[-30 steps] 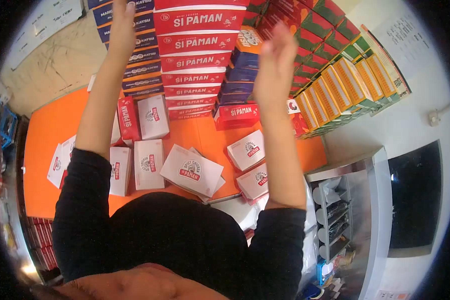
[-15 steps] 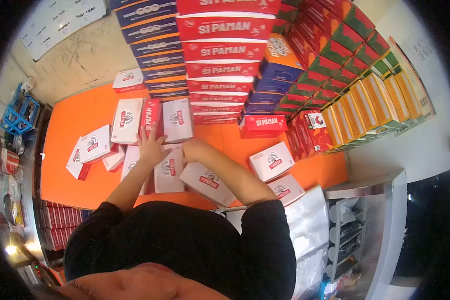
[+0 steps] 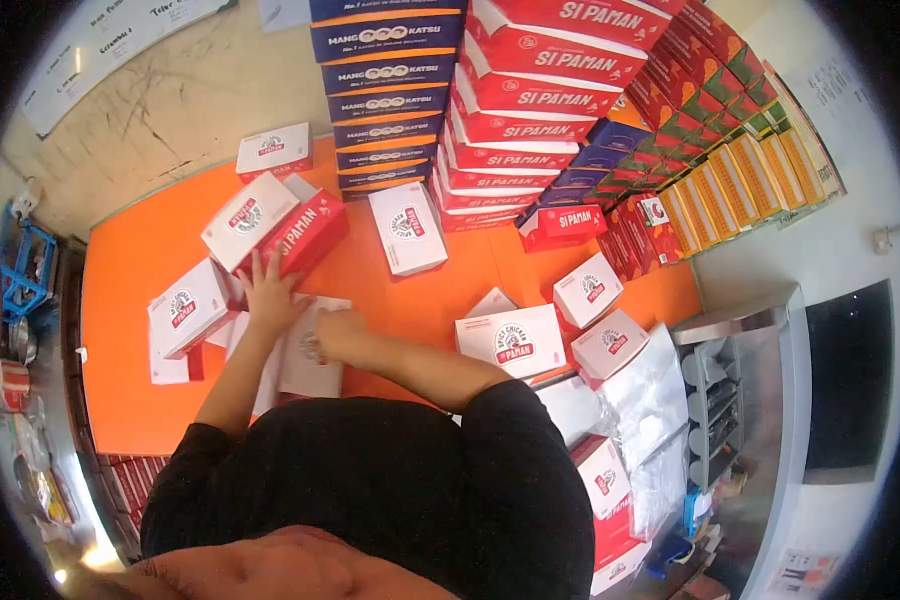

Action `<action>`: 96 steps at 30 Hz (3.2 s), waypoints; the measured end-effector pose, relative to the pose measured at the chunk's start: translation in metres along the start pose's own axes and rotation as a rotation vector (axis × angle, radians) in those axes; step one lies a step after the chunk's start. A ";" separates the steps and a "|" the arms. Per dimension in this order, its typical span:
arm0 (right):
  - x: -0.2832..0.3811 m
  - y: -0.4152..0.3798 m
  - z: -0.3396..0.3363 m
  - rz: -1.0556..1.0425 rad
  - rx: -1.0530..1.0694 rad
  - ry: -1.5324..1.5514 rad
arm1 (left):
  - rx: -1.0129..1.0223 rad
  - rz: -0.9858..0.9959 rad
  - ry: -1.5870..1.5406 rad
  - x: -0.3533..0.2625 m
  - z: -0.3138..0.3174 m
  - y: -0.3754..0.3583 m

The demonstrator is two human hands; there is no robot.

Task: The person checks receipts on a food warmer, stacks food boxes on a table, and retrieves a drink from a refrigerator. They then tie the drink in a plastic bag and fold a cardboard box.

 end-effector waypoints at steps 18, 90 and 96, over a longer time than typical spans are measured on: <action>-0.018 -0.052 0.012 -0.286 0.083 0.163 | 0.538 0.201 -0.184 -0.115 0.032 0.013; -0.169 -0.124 -0.067 -0.101 -0.585 0.660 | 0.650 -0.124 -1.591 -0.152 0.007 -0.022; -0.052 -0.147 -0.159 -0.410 -0.216 0.322 | 1.097 -0.226 -2.130 -0.084 -0.020 -0.007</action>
Point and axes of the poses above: each hand's wrist, its own y-axis towards the middle knuckle, its own z-axis out of the palm, x = y × z, the point moved 6 cm from there along y, towards the middle knuckle, and after that the axes turned 14 degrees about y, right-handed, at the moved point
